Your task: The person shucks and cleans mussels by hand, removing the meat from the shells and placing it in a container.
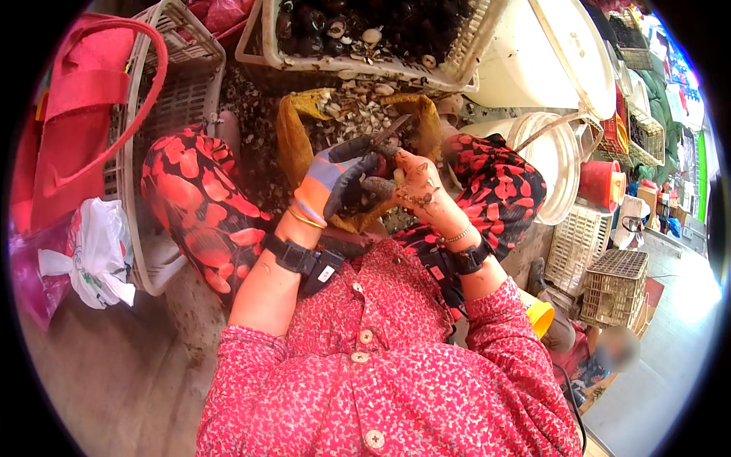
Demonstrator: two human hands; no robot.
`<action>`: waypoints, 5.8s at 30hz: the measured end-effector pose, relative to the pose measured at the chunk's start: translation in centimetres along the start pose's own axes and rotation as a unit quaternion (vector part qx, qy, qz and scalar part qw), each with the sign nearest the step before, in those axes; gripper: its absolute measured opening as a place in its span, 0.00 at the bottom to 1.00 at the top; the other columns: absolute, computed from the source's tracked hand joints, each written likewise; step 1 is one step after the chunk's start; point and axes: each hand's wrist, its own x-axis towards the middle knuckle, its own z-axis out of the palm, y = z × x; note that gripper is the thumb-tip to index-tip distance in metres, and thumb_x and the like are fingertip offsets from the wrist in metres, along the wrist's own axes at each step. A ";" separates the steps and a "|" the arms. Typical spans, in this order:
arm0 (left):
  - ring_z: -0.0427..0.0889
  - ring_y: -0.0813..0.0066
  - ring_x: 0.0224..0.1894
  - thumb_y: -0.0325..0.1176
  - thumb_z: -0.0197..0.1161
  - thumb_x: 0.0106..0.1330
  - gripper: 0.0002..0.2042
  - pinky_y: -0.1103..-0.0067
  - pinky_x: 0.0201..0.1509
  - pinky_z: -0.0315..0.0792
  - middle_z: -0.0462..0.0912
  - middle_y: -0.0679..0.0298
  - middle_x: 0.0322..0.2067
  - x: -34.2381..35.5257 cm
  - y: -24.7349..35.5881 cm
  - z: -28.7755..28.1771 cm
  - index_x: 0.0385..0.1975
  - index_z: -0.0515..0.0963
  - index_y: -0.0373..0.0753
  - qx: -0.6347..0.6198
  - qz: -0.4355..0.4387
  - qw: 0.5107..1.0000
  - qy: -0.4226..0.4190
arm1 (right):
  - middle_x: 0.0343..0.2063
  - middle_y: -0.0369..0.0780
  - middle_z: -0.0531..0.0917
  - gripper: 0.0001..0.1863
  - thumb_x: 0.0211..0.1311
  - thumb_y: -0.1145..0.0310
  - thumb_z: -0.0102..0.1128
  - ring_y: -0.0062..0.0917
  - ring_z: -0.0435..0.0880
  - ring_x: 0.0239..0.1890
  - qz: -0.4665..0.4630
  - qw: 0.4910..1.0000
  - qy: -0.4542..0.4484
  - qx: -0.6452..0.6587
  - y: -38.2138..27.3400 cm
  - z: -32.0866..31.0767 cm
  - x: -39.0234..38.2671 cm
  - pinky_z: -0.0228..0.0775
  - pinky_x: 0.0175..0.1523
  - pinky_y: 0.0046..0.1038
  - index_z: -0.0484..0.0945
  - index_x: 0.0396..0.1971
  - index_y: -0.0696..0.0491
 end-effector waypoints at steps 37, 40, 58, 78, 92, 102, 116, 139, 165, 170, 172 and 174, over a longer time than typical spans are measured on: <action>0.75 0.63 0.40 0.20 0.56 0.54 0.14 0.74 0.47 0.69 0.77 0.60 0.35 1.5 -2.0 -1.5 0.39 0.81 0.40 0.525 0.365 0.752 0.160 | 0.40 0.40 0.81 0.28 0.45 0.73 0.71 0.23 0.80 0.41 -0.118 0.937 0.033 -0.326 -5.8 0.8 -5.2 0.73 0.50 0.26 0.72 0.48 0.62; 0.78 0.74 0.41 0.26 0.59 0.60 0.13 0.80 0.48 0.70 0.81 0.64 0.40 1.8 -2.1 -1.1 0.44 0.78 0.38 0.269 0.240 0.929 0.080 | 0.43 0.40 0.79 0.26 0.44 0.71 0.72 0.27 0.79 0.43 -0.113 0.993 -0.023 -0.022 -3.4 0.3 -4.7 0.72 0.50 0.27 0.75 0.46 0.59; 0.77 0.81 0.40 0.29 0.60 0.62 0.14 0.84 0.42 0.72 0.80 0.67 0.39 1.2 -0.4 -0.7 0.47 0.75 0.33 0.169 0.197 0.966 -0.006 | 0.31 0.35 0.80 0.15 0.55 0.65 0.63 0.16 0.78 0.33 -0.054 0.994 0.061 -0.071 -2.2 0.2 -4.7 0.74 0.33 0.20 0.77 0.39 0.59; 0.78 0.65 0.40 0.22 0.61 0.53 0.13 0.74 0.48 0.69 0.81 0.60 0.34 0.8 -0.3 0.3 0.39 0.81 0.41 0.463 0.426 0.776 0.036 | 0.35 0.35 0.81 0.20 0.51 0.76 0.66 0.17 0.79 0.35 -0.212 0.964 0.069 -0.145 -3.3 -0.4 -3.9 0.74 0.39 0.19 0.74 0.46 0.58; 0.81 0.71 0.39 0.18 0.54 0.56 0.13 0.81 0.45 0.71 0.82 0.60 0.35 0.6 -1.9 -0.2 0.40 0.80 0.35 0.298 0.280 0.905 0.117 | 0.39 0.39 0.80 0.21 0.52 0.76 0.64 0.22 0.80 0.39 -0.340 0.833 0.205 -0.385 -2.1 -2.2 -1.2 0.74 0.45 0.23 0.71 0.48 0.61; 0.76 0.61 0.38 0.27 0.60 0.51 0.12 0.70 0.46 0.69 0.80 0.60 0.29 -0.4 -0.3 -0.1 0.35 0.82 0.48 0.591 0.347 0.716 0.135 | 0.35 0.37 0.81 0.17 0.53 0.76 0.65 0.18 0.78 0.33 -0.180 0.965 0.070 -0.176 -1.8 -2.7 -2.7 0.72 0.38 0.19 0.73 0.43 0.61; 0.76 0.63 0.40 0.22 0.58 0.53 0.14 0.73 0.48 0.69 0.80 0.60 0.34 0.5 -1.9 -0.2 0.39 0.81 0.44 0.483 0.374 0.790 0.054 | 0.35 0.36 0.79 0.12 0.48 0.74 0.58 0.19 0.76 0.34 -0.016 0.985 0.038 -0.169 -2.0 -2.3 -3.7 0.71 0.37 0.24 0.77 0.36 0.57; 0.74 0.59 0.39 0.20 0.58 0.50 0.15 0.73 0.45 0.70 0.77 0.58 0.34 -0.4 0.3 1.6 0.39 0.81 0.41 0.528 0.470 0.707 0.004 | 0.32 0.35 0.81 0.22 0.46 0.73 0.70 0.15 0.78 0.26 -0.218 0.940 0.057 -0.257 -2.7 -0.7 -3.7 0.72 0.28 0.17 0.75 0.43 0.57; 0.76 0.61 0.39 0.24 0.59 0.51 0.14 0.71 0.46 0.70 0.80 0.61 0.34 0.2 -0.3 0.3 0.37 0.82 0.46 0.494 0.409 0.752 0.150 | 0.34 0.35 0.80 0.11 0.59 0.72 0.55 0.21 0.76 0.28 -0.029 0.944 0.121 0.305 -0.4 0.3 -3.8 0.68 0.28 0.21 0.75 0.42 0.54; 0.75 0.61 0.38 0.23 0.60 0.49 0.15 0.71 0.45 0.70 0.79 0.63 0.34 0.0 -1.0 1.2 0.37 0.81 0.46 0.574 0.449 0.679 0.091 | 0.38 0.36 0.79 0.20 0.53 0.63 0.64 0.21 0.78 0.37 -0.152 0.955 0.052 0.251 1.5 0.3 -3.7 0.74 0.36 0.24 0.74 0.44 0.55; 0.75 0.60 0.37 0.23 0.59 0.50 0.14 0.71 0.44 0.70 0.79 0.62 0.32 0.4 -0.4 -0.4 0.37 0.81 0.45 0.521 0.391 0.741 0.163 | 0.37 0.37 0.80 0.20 0.53 0.64 0.64 0.21 0.79 0.34 -0.153 0.972 0.089 0.155 0.2 1.0 -4.1 0.74 0.33 0.23 0.74 0.44 0.56; 0.74 0.61 0.38 0.23 0.59 0.50 0.14 0.72 0.45 0.69 0.79 0.62 0.32 1.3 -1.1 -2.3 0.37 0.82 0.46 0.463 0.352 0.791 0.189 | 0.36 0.38 0.81 0.15 0.55 0.69 0.61 0.22 0.79 0.31 -0.112 0.981 0.110 0.115 -1.0 1.3 -4.1 0.73 0.31 0.21 0.75 0.43 0.55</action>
